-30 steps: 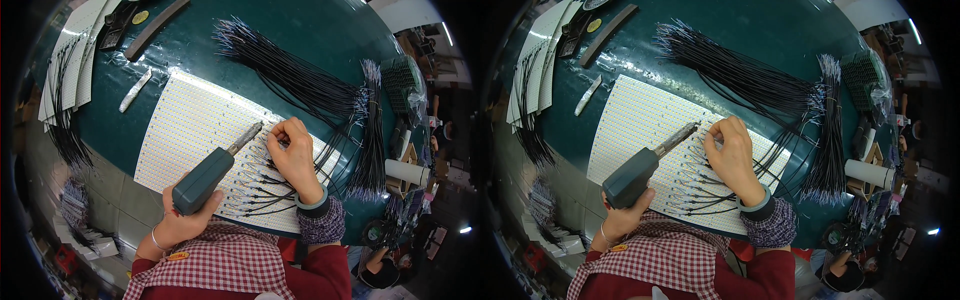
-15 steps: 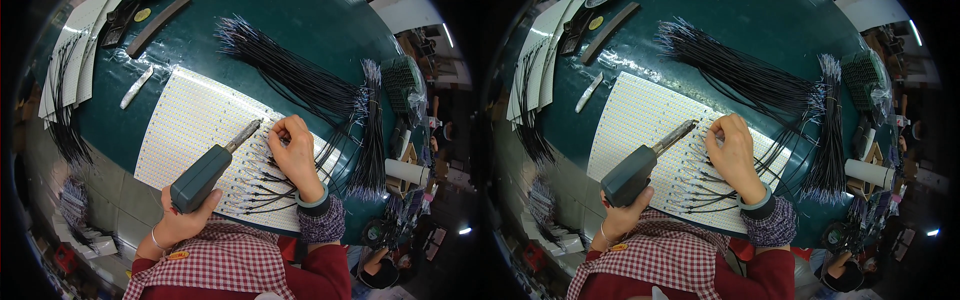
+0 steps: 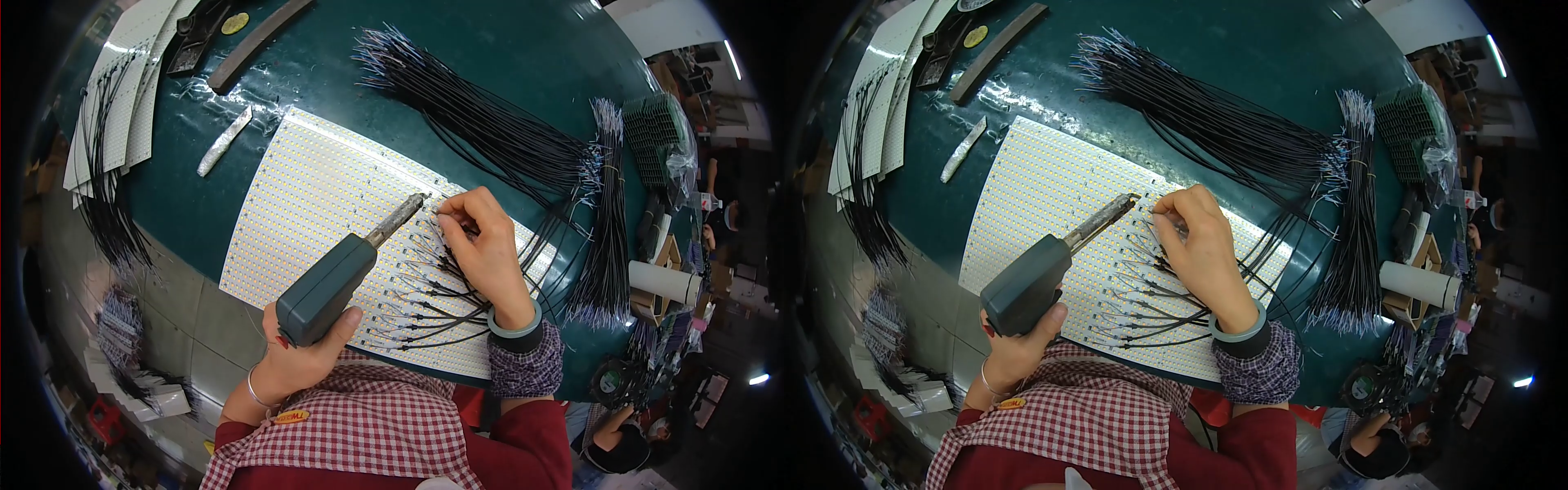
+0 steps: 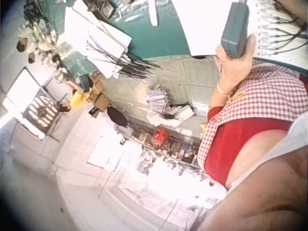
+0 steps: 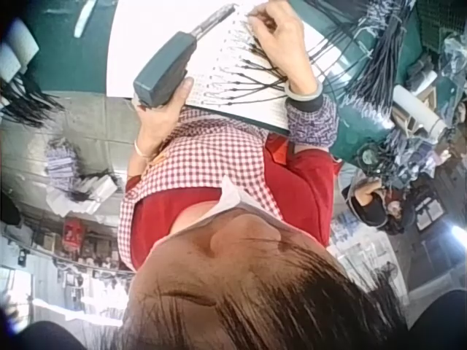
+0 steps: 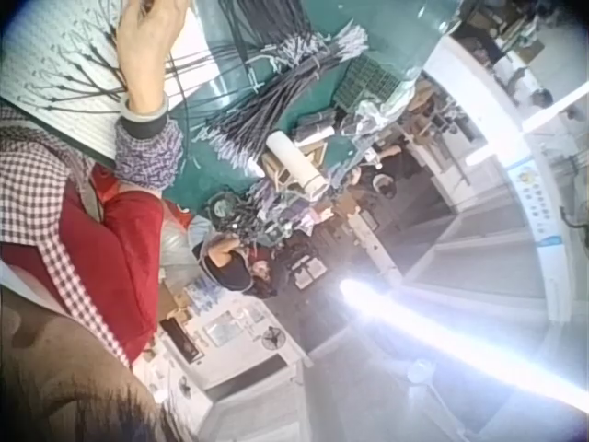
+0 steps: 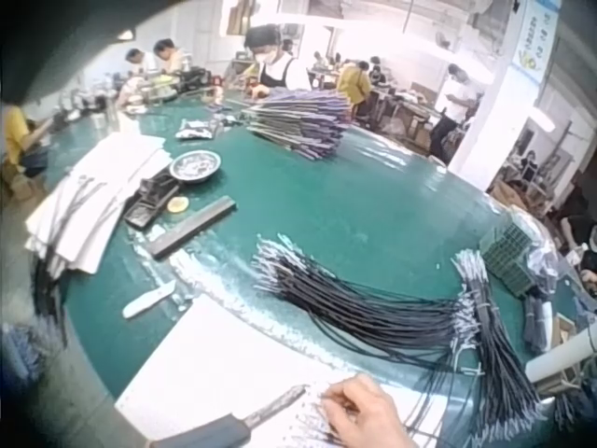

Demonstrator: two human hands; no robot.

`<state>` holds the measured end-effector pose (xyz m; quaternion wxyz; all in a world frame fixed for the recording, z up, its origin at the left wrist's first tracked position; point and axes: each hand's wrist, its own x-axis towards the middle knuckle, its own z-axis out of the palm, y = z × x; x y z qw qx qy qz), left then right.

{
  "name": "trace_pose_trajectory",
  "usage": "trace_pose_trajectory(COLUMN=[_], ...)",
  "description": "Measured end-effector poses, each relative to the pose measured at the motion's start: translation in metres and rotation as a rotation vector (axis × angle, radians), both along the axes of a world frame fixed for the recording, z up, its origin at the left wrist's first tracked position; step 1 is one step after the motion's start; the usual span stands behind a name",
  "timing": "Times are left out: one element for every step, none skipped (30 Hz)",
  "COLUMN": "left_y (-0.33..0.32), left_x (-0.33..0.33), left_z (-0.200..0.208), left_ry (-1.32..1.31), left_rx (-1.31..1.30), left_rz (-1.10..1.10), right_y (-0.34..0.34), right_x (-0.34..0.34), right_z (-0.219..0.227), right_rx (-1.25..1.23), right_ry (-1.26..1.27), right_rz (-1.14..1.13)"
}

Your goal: The person solders electrical wires onto LED panels using a soldering iron.

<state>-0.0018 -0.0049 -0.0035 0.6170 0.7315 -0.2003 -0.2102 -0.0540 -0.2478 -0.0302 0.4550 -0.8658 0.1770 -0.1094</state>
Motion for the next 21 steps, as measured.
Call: trace_pose_trajectory(left_y=[0.0000,0.0003,0.0006,0.0009,0.0009,0.0010,0.0011,0.0010,0.0010,0.0010,0.0010,0.0012,0.0014,0.0034,0.0067,0.0084,0.0067,0.0031,0.0011,0.0014,0.0017], left_x=[0.0000,0.0002,0.0004,0.0005,0.0002,-0.0003,-0.0007,-0.0009,-0.0011,-0.0013,-0.0013,-0.0014,-0.0014,-0.0016,-0.0021,-0.0023,-0.0018,-0.0007,-0.0003,-0.0004,-0.0007], left_z=[-0.0002,-0.0007,-0.0011,-0.0014,-0.0021,-0.0033,-0.0039,-0.0040,-0.0041,-0.0043,-0.0046,-0.0052,-0.0056,-0.0055,-0.0053,-0.0051,-0.0047,-0.0044,-0.0043,-0.0045,-0.0049], left_ry=[0.007,0.007,0.007,0.008,0.008,0.007,0.006,0.007,0.020,0.034,0.035,0.043,0.051,0.051,0.102,0.152,0.153,0.093,0.032,0.032,0.048], left_rx=[-0.003,-0.002,0.006,0.015,0.014,0.006,-0.002,-0.002,-0.005,-0.009,-0.009,-0.012,-0.015,-0.016,0.039,0.095,0.093,0.045,-0.004,-0.004,-0.011], left_rz=[0.003,0.004,0.001,-0.002,-0.002,0.004,0.010,0.011,0.015,0.020,0.020,0.021,0.021,0.022,0.013,0.005,0.005,0.017,0.029,0.031,0.033], right_y=[-0.0004,0.0013,0.0045,0.0064,0.0067,0.0068,0.0070,0.0073,0.0078,0.0083,0.0085,0.0086,0.0087,0.0090,0.0092,0.0091,0.0092,0.0091,0.0092,0.0088,0.0078], right_x=[-0.0008,-0.0012,-0.0016,-0.0014,-0.0012,-0.0009,-0.0005,0.0004,0.0016,0.0026,0.0028,0.0025,0.0025,0.0031,0.0035,0.0038,0.0043,0.0047,0.0048,0.0050,0.0047], right_z=[-0.0005,-0.0015,-0.0025,-0.0034,-0.0030,-0.0026,-0.0022,-0.0017,-0.0008,-0.0004,-0.0023,-0.0056,-0.0075,-0.0077,-0.0077,-0.0077,-0.0075,-0.0072,-0.0068,-0.0061,-0.0050], right_rx=[-0.014,-0.013,-0.107,-0.200,-0.201,-0.325,-0.450,-0.450,-0.466,-0.481,-0.482,-0.442,-0.402,-0.403,-0.367,-0.332,-0.333,-0.320,-0.308,-0.307,-0.277], right_ry=[0.014,0.014,0.005,-0.005,-0.004,-0.031,-0.059,-0.058,-0.083,-0.109,-0.108,-0.114,-0.120,-0.119,-0.109,-0.098,-0.097,-0.100,-0.103,-0.104,-0.099], right_rz=[0.014,0.015,0.019,0.023,0.023,0.056,0.090,0.090,0.077,0.064,0.064,0.054,0.044,0.045,0.037,0.030,0.031,0.040,0.050,0.052,0.069])
